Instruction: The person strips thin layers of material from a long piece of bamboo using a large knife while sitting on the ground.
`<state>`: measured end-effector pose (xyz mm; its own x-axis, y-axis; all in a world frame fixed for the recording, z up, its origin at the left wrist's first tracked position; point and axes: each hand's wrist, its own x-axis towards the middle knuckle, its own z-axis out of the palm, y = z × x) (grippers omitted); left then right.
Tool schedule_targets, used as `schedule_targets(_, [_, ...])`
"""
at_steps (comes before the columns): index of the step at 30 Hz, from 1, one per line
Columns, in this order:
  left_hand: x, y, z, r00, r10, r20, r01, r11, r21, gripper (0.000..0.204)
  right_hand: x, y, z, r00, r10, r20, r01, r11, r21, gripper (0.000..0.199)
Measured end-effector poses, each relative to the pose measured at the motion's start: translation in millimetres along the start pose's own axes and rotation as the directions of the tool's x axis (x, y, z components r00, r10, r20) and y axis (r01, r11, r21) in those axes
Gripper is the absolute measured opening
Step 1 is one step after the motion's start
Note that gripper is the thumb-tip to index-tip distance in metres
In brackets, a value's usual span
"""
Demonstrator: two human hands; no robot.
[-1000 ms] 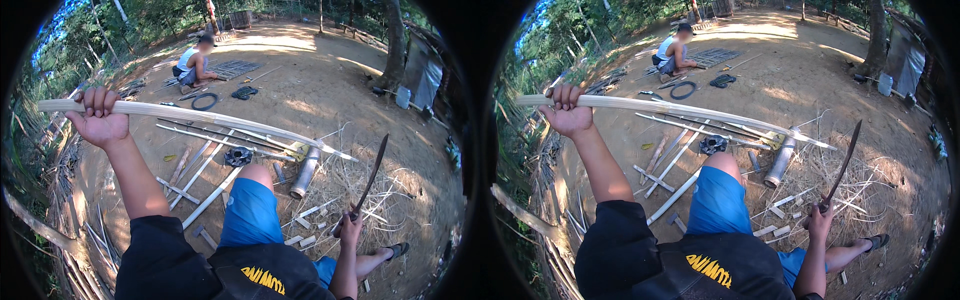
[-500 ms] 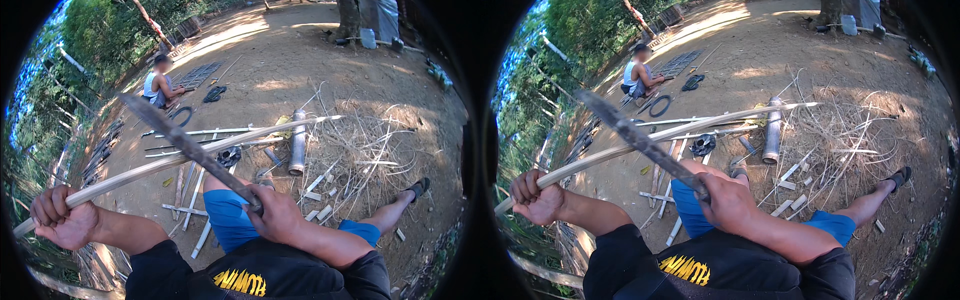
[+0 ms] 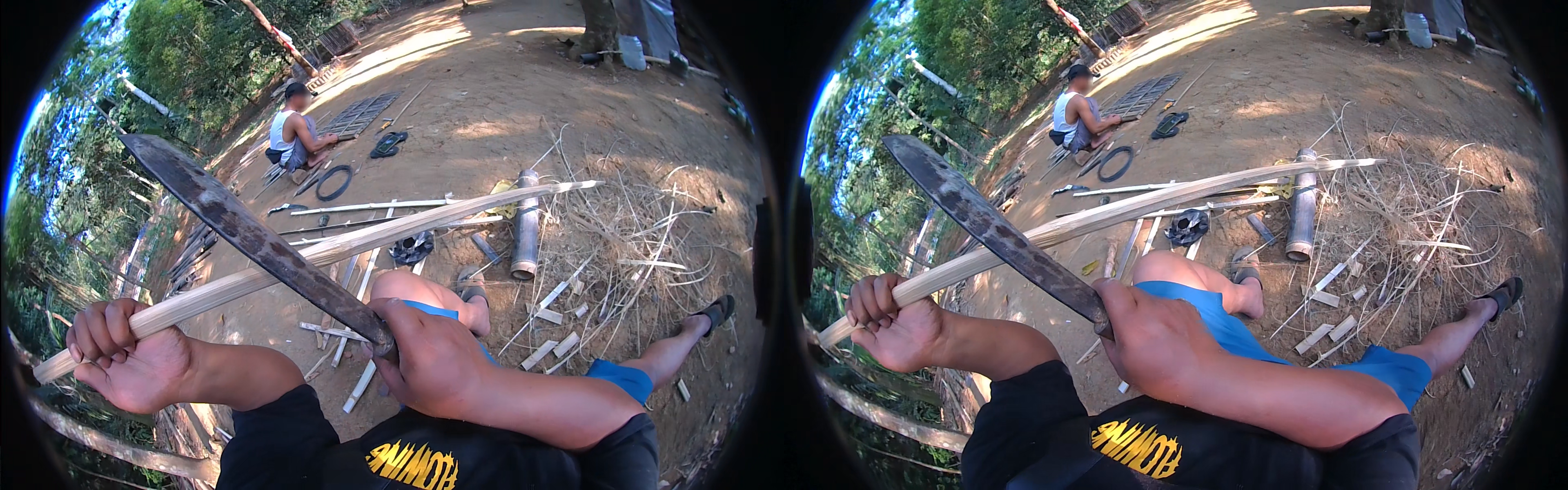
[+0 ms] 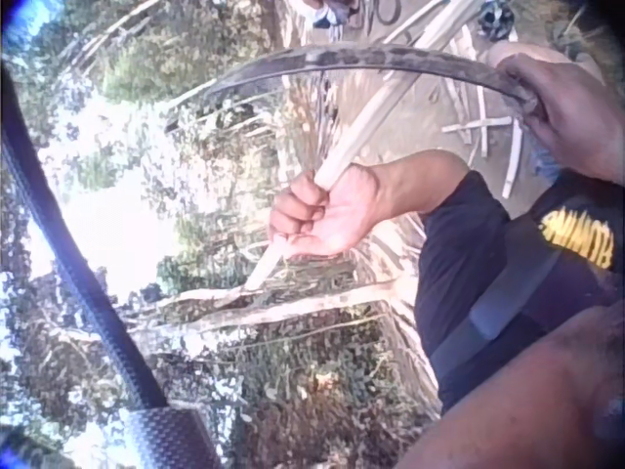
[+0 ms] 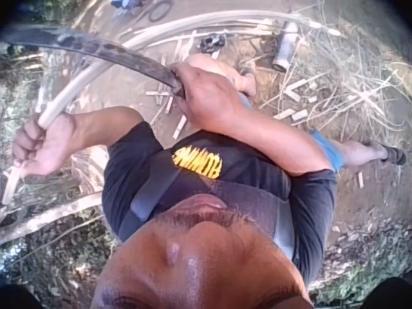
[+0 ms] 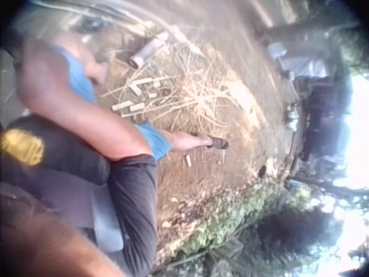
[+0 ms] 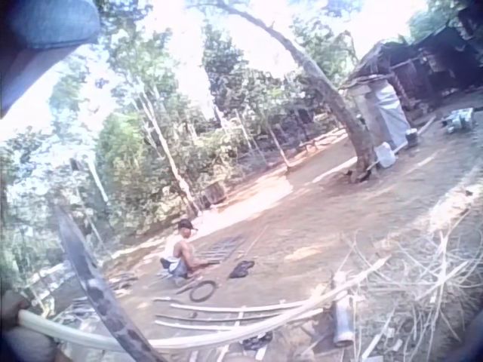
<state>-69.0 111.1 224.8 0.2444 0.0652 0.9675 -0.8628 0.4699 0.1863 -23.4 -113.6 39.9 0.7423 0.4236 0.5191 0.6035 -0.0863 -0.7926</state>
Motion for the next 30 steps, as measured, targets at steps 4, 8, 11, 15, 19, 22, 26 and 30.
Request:
schedule_targets(4, [-0.5, 0.0, -2.5, 0.996, 0.047, -0.08, -0.042, 0.997, 0.064, 0.036, 2.2, 10.4, -2.3, 0.997, 0.075, -0.004, -0.075, 0.995, -0.064, 0.036])
schedule_targets(8, [-2.7, 7.0, -8.6, 1.0, 0.004, -0.015, -0.003, 0.999, 0.037, 0.033, -0.1, 10.6, -5.2, 0.993, 0.121, 0.008, -0.12, 0.987, -0.103, 0.034])
schedule_targets(11, [-4.1, 7.3, -10.0, 0.999, -0.044, 0.019, 0.044, 0.999, -0.012, 0.036, -2.0, 18.8, -6.5, 0.997, 0.07, -0.042, -0.074, 0.99, -0.121, 0.034])
schedule_targets(15, [-5.5, 2.6, -8.8, 0.997, 0.004, -0.079, 0.001, 0.998, 0.059, 0.038, -10.4, 50.8, -15.5, 0.938, 0.334, -0.095, -0.346, 0.92, -0.184, 0.036])
schedule_targets(19, [-6.7, 4.5, -19.4, 0.996, -0.008, -0.09, 0.013, 0.998, 0.054, 0.038, -22.8, 61.5, -27.5, 0.912, 0.396, -0.111, -0.411, 0.888, -0.207, 0.032])
schedule_targets(22, [-7.4, 6.8, -17.4, 0.998, -0.005, -0.068, 0.007, 1.0, 0.027, 0.038, -8.8, 40.4, -27.8, 0.939, 0.335, -0.072, -0.343, 0.91, -0.235, 0.03])
schedule_targets(26, [-2.5, 7.3, -16.7, 0.999, -0.02, -0.025, 0.021, 0.998, 0.051, 0.039, 4.3, 22.5, -16.3, 0.998, 0.069, 0.002, -0.067, 0.976, -0.207, 0.027])
schedule_targets(30, [-4.9, 3.1, -17.4, 0.999, 0.012, -0.053, -0.009, 0.998, 0.057, 0.037, -7.4, 60.5, -29.0, 0.93, 0.35, -0.11, -0.366, 0.904, -0.22, 0.024])
